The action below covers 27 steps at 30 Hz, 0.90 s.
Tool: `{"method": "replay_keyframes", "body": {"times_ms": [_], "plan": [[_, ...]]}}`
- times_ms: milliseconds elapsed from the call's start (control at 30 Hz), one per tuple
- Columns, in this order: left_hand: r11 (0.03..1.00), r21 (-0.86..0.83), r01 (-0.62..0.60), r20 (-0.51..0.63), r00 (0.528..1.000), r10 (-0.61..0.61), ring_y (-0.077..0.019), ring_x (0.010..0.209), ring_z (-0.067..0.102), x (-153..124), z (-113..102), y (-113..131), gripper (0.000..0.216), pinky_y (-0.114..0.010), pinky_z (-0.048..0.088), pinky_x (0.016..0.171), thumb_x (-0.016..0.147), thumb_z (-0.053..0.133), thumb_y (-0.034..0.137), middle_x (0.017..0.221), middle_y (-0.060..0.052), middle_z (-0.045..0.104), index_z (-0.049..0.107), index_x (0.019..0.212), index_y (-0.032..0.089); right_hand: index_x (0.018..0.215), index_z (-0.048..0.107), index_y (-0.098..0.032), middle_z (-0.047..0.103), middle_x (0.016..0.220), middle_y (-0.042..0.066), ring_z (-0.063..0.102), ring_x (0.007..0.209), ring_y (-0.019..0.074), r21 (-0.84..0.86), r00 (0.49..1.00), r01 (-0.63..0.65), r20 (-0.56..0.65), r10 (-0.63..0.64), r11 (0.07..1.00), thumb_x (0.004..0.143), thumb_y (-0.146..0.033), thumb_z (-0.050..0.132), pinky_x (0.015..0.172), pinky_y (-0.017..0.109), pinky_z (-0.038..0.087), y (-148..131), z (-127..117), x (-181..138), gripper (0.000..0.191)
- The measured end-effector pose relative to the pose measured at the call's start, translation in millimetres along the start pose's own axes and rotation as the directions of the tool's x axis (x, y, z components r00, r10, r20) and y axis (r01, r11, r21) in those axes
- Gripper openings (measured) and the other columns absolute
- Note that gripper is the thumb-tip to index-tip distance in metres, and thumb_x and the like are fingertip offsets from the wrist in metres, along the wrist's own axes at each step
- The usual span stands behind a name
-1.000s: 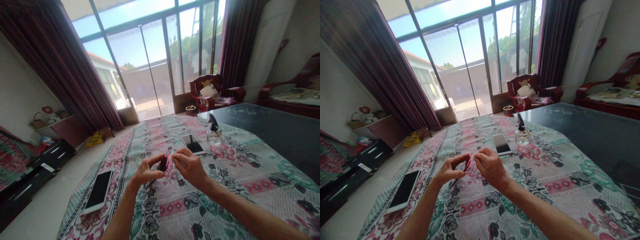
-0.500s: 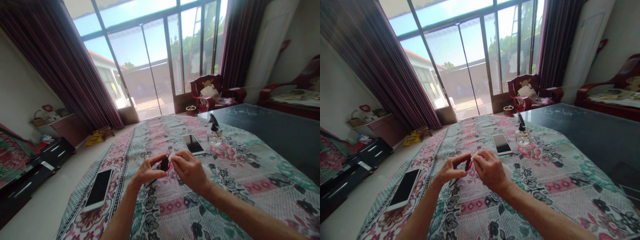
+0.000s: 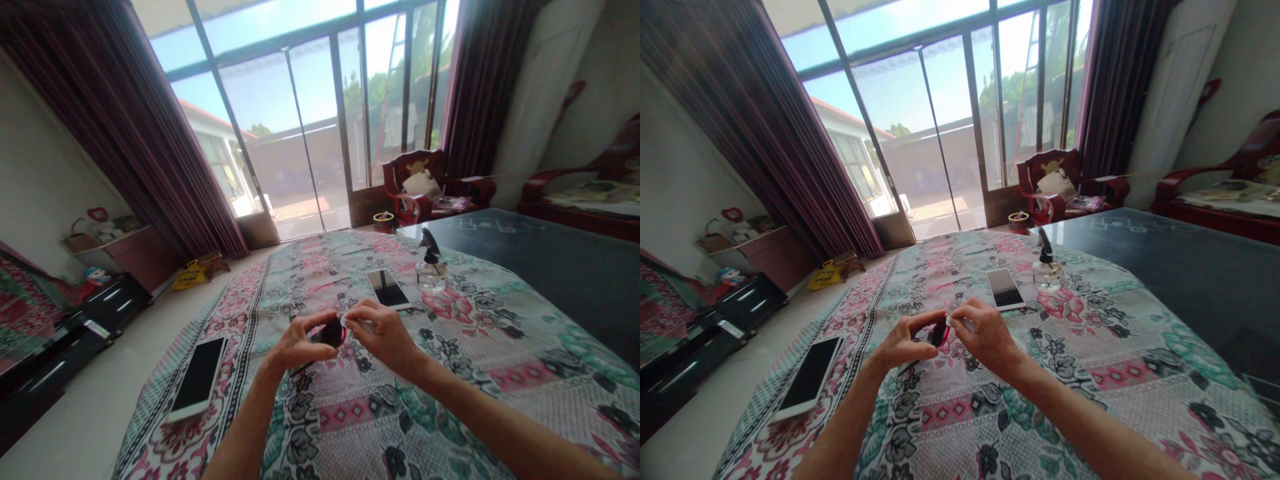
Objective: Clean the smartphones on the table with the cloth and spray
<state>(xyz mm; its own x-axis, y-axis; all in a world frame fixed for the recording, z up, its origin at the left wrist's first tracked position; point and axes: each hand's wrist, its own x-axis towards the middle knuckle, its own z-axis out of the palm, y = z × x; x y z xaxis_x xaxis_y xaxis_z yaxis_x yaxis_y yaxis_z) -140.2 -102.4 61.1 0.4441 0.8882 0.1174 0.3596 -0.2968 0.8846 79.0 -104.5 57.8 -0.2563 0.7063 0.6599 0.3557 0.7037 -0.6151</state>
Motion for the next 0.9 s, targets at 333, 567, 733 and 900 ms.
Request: {"method": "replay_keyframes", "body": {"times_ms": [333,567,733,900], "plan": [[0.999,0.047,0.006,0.004,1.0,-0.006,-0.0316,0.122,0.053,-0.1,1.8,7.7,0.07,-0.044,0.036,0.109,0.059,0.08,0.022,0.127,-0.005,0.062,0.061,0.126,0.022,0.072,0.07,-0.02,0.065,0.074,0.003,0.06,0.07,0.0146,0.091,0.992,-0.116,0.064,0.111,0.989,0.079,-0.02,0.062,0.067,0.03,0.046,-1.1,-7.1,5.2,0.011],[1.0,0.007,0.007,0.01,1.0,-0.007,-0.032,0.123,0.052,0.1,-0.3,-0.3,0.071,-0.045,0.035,0.11,0.059,0.081,0.026,0.128,-0.005,0.061,0.06,0.126,0.022,0.074,0.07,-0.02,0.064,0.074,0.003,0.06,0.071,0.0149,0.074,0.995,-0.094,0.048,0.091,0.993,0.081,-0.022,0.061,0.067,0.03,0.046,-0.6,-4.8,2.6,0.011],[1.0,0.025,0.004,-0.001,1.0,-0.004,-0.0318,0.122,0.052,0.2,0.6,1.2,0.069,-0.045,0.035,0.109,0.059,0.08,0.025,0.128,-0.005,0.062,0.06,0.126,0.021,0.074,0.07,-0.02,0.064,0.075,0.002,0.06,0.071,0.0145,0.08,0.996,-0.084,0.048,0.08,0.993,0.08,-0.021,0.062,0.068,0.03,0.046,-0.9,-3.8,2.1,0.01],[0.997,0.071,0.007,0.0,1.0,-0.007,-0.0308,0.121,0.053,0.7,4.7,8.3,0.068,-0.043,0.036,0.109,0.059,0.079,0.021,0.126,-0.004,0.063,0.061,0.125,0.022,0.071,0.069,-0.021,0.065,0.074,0.002,0.06,0.07,0.0149,0.057,0.992,-0.116,0.053,0.113,0.992,0.079,-0.02,0.062,0.067,0.03,0.046,3.9,-4.4,3.1,0.011]]}}
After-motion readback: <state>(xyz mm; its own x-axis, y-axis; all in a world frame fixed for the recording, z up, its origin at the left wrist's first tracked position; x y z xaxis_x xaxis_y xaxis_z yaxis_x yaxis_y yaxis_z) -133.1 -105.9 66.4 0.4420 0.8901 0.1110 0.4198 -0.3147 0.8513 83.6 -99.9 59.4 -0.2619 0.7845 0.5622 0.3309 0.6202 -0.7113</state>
